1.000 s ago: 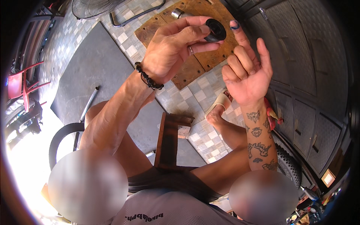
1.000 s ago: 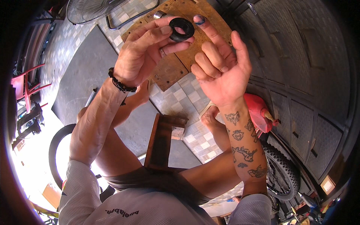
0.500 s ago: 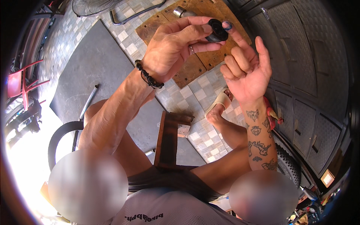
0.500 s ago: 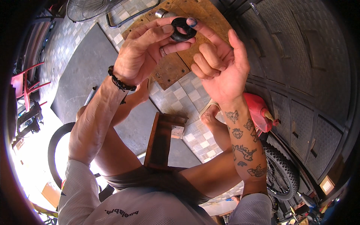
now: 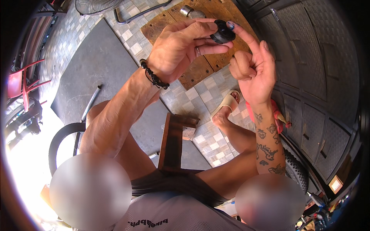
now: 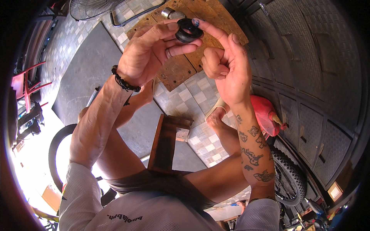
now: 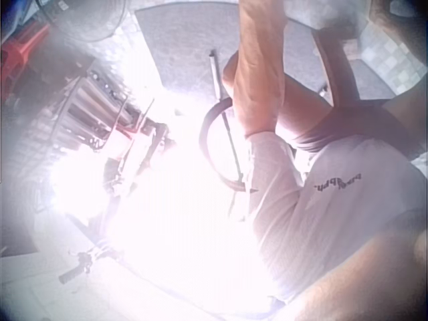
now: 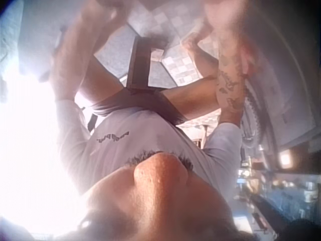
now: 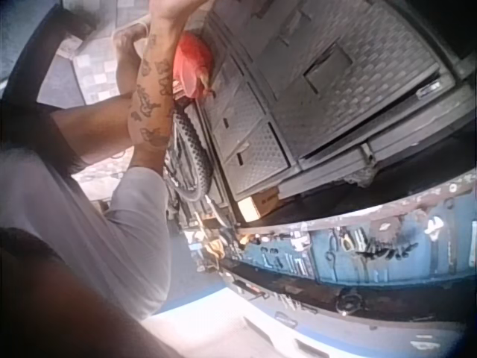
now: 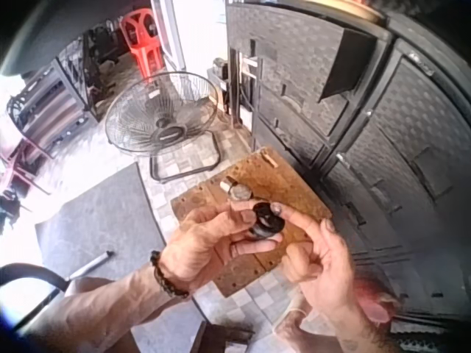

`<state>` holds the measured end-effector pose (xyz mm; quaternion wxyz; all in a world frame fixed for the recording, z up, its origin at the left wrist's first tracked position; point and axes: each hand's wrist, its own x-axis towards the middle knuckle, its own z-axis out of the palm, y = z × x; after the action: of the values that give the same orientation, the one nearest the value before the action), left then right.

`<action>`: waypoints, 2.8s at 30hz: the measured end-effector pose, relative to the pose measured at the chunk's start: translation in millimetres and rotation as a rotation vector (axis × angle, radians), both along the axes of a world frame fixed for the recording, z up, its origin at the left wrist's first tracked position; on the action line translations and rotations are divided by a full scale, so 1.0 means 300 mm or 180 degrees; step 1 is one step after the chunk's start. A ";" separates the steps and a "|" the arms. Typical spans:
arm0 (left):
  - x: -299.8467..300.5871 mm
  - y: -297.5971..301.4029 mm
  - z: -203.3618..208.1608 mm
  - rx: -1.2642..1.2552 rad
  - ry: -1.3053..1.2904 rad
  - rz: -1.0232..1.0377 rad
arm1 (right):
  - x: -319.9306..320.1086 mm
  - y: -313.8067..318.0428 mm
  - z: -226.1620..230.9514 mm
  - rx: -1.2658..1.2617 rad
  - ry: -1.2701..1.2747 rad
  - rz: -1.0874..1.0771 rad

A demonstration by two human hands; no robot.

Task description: The person sits at a workbench and applies grease to a small black bicycle part using a brush and a screwdriver. They then wipe the part with a cloth.

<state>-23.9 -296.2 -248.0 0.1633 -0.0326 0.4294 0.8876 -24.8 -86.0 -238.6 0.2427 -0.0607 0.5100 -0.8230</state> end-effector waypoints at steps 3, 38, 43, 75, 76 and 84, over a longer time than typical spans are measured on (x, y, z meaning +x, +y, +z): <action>0.000 -0.002 -0.001 0.0057 0.0017 -0.0038 | 0.001 0.001 -0.004 0.0148 0.0076 -0.0045; -0.001 -0.016 -0.016 -0.0097 -0.0151 -0.0175 | -0.009 0.064 -0.023 0.1888 0.1790 -0.0078; 0.000 -0.013 -0.014 -0.0140 -0.0121 -0.0185 | -0.021 0.081 -0.041 0.1978 0.2101 -0.0085; -0.005 -0.018 -0.007 0.0028 0.0356 -0.0277 | -0.051 0.113 -0.002 0.1469 0.2007 -0.0462; -0.005 -0.015 -0.006 0.0206 0.0366 -0.0225 | -0.048 0.118 0.009 0.1318 0.1618 -0.0236; 0.002 0.010 0.004 0.0108 0.0406 -0.0082 | -0.043 0.088 0.012 0.0312 0.0267 0.0324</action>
<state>-23.2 -293.2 -246.7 0.1476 0.0324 0.4243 0.8928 -37.7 -59.7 -234.9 0.2653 -0.1090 0.5557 -0.7803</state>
